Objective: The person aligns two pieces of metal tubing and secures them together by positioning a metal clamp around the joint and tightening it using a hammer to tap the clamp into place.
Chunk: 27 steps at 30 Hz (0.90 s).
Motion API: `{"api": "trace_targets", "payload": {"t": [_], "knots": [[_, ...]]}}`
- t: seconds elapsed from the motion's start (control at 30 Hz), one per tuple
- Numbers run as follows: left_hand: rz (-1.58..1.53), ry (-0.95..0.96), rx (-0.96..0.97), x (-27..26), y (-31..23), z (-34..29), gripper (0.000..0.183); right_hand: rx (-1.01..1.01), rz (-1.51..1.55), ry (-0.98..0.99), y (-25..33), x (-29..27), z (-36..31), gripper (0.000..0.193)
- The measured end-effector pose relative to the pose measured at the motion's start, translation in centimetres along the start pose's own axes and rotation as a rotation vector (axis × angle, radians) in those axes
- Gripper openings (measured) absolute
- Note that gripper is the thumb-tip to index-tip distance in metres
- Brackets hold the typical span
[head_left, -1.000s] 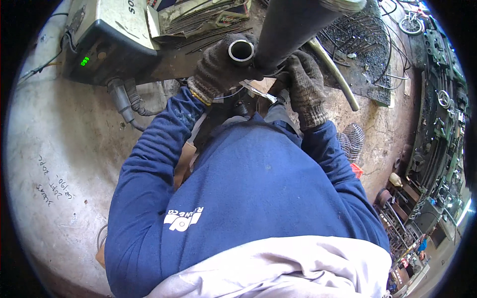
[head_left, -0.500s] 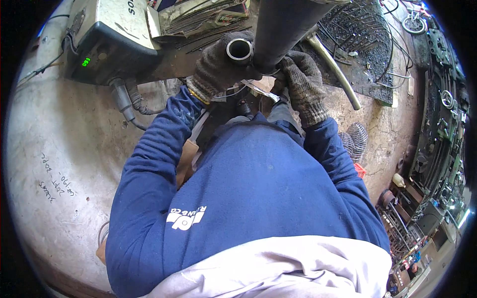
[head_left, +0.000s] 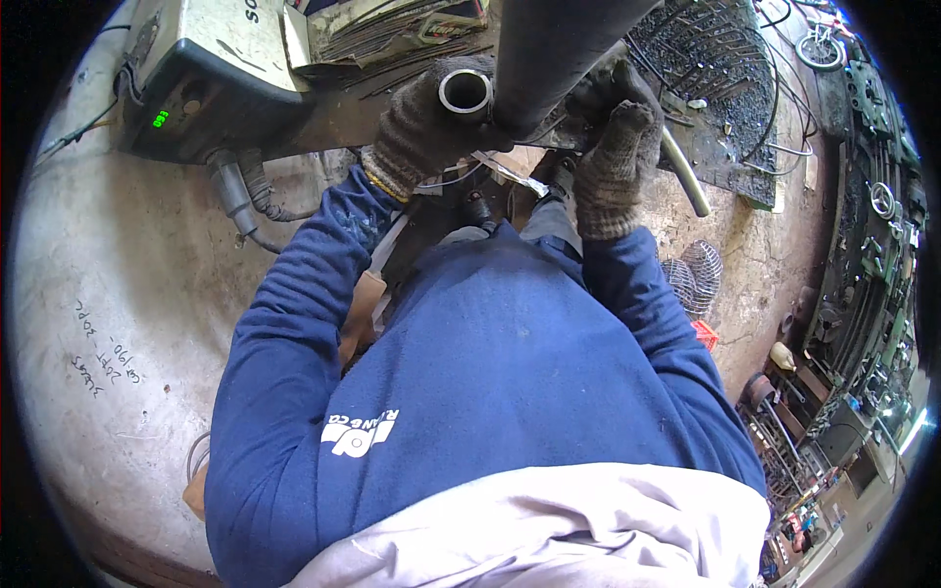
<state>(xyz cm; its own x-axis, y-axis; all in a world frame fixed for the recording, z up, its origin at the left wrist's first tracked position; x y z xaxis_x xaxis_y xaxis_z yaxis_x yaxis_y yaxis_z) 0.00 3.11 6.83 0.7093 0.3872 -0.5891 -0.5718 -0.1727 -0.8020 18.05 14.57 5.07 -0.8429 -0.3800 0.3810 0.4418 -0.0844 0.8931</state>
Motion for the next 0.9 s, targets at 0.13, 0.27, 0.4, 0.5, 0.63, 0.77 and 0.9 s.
{"api": "trace_targets", "payload": {"t": [0.13, 0.27, 0.4, 0.5, 0.63, 0.77, 0.9], "knots": [[0.033, 0.004, 0.068, -0.3, -0.1, 0.0, 0.071, -0.218, -0.326, 0.110, -1.6, 1.4, 2.3, 0.065], [0.031, 0.060, 0.069, -0.7, -0.7, 0.2, 0.072, -0.152, -0.464, 0.113, -2.4, 2.4, 2.5, 0.062], [-0.020, 0.076, 0.118, 0.5, 1.1, 0.5, 0.067, 0.070, -0.126, 0.076, -2.9, 3.6, 3.1, 0.072], [-0.087, 0.058, 0.110, -0.3, -0.5, 1.0, 0.065, 0.119, 0.064, 0.078, -3.2, 4.0, 4.1, 0.086], [-0.116, 0.111, 0.133, -0.9, -0.5, 1.1, 0.061, 0.052, 0.129, 0.195, -5.0, 4.3, 5.0, 0.075], [-0.054, 0.196, 0.178, -0.9, -0.6, 1.4, 0.057, 0.130, 0.166, 0.246, -5.7, 4.4, 5.2, 0.069], [0.055, 0.150, 0.127, 0.1, -0.7, 0.9, 0.059, 0.155, 0.002, 0.247, -4.7, 4.1, 4.9, 0.071]]}}
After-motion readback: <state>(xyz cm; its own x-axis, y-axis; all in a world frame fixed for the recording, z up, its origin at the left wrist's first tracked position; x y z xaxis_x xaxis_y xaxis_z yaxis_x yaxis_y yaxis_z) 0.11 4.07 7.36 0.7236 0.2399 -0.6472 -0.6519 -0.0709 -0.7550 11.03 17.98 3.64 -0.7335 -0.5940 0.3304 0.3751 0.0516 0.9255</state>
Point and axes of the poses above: each hand's wrist, its own z-axis towards the middle knuckle, its own x-axis out of the palm, y = z × x, the point moved 3 cm from there along z, towards the middle knuckle, and after that the axes turned 3 degrees about -x, right-handed, at the moved point
